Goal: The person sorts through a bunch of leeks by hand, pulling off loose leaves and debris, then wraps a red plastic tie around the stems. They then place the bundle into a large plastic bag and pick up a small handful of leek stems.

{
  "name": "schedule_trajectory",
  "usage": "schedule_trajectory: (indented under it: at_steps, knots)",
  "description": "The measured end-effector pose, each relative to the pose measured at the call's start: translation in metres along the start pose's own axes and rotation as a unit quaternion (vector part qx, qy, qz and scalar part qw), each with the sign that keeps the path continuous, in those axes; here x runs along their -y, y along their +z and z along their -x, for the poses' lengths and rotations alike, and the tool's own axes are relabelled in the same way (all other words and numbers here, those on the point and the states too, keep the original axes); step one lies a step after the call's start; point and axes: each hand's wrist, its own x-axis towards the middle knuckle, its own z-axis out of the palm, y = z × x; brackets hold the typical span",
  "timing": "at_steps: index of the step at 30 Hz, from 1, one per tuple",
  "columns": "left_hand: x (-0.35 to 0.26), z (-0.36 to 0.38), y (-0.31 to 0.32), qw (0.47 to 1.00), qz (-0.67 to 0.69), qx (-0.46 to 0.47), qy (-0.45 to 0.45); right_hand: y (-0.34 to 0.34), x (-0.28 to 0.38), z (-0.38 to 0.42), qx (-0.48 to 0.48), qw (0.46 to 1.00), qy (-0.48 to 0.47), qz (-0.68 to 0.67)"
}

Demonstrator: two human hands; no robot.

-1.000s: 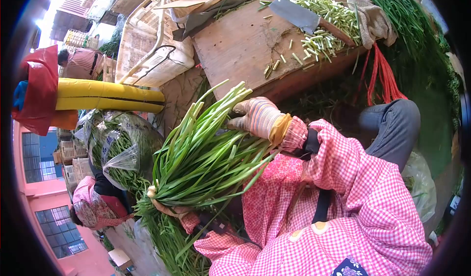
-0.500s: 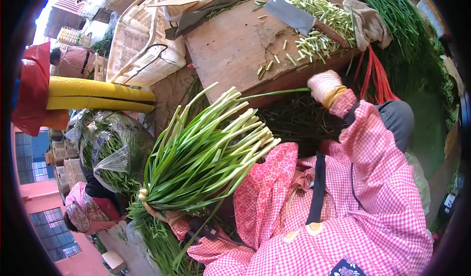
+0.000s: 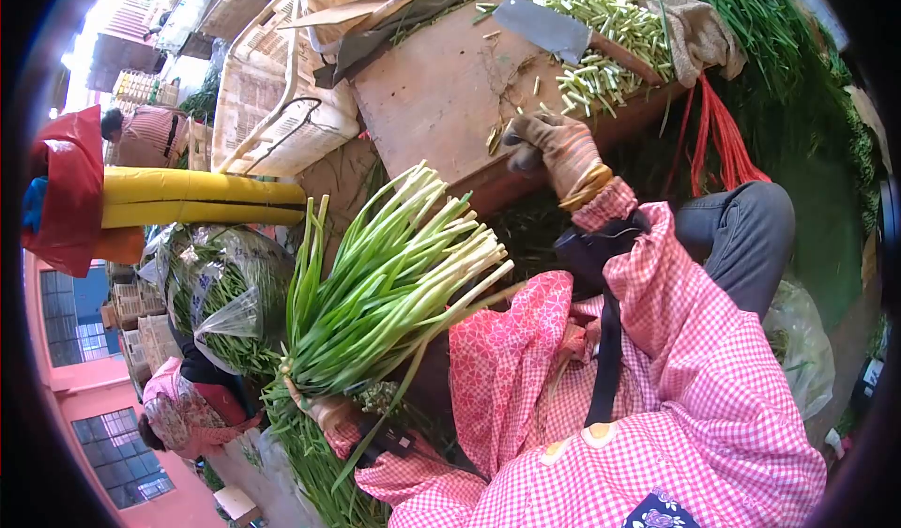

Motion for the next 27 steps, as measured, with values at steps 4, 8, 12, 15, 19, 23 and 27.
schedule_trajectory:
  at_steps: [4, 8, 12, 15, 19, 23, 27]
  knots:
    - [0.006, -0.001, 0.027, 0.997, 0.026, -0.066, 0.043, 0.000, -0.011, 0.007, 0.130, 0.989, 0.063, -0.020]
    - [0.008, -0.003, 0.029, 0.998, 0.005, 0.028, 0.051, 0.029, -0.025, 0.006, 0.267, 0.957, -0.022, 0.107]
    - [-0.003, -0.004, 0.038, 0.996, -0.068, -0.052, 0.034, 0.062, 0.005, 0.029, 0.175, 0.983, -0.040, 0.033]
    - [-0.011, -0.010, 0.021, 0.992, 0.075, -0.098, 0.024, 0.069, 0.009, 0.024, 0.126, 0.991, -0.024, 0.031]
    - [-0.004, -0.009, 0.034, 0.983, 0.185, -0.018, -0.009, 0.074, -0.006, 0.019, 0.047, 0.993, 0.010, -0.106]
    - [-0.003, -0.003, 0.029, 0.957, 0.287, -0.023, -0.049, 0.073, -0.007, 0.025, 0.050, 0.970, 0.053, -0.233]
    - [0.000, -0.004, -0.001, 0.995, 0.051, -0.089, 0.019, 0.029, -0.007, 0.003, 0.053, 0.881, 0.051, -0.468]
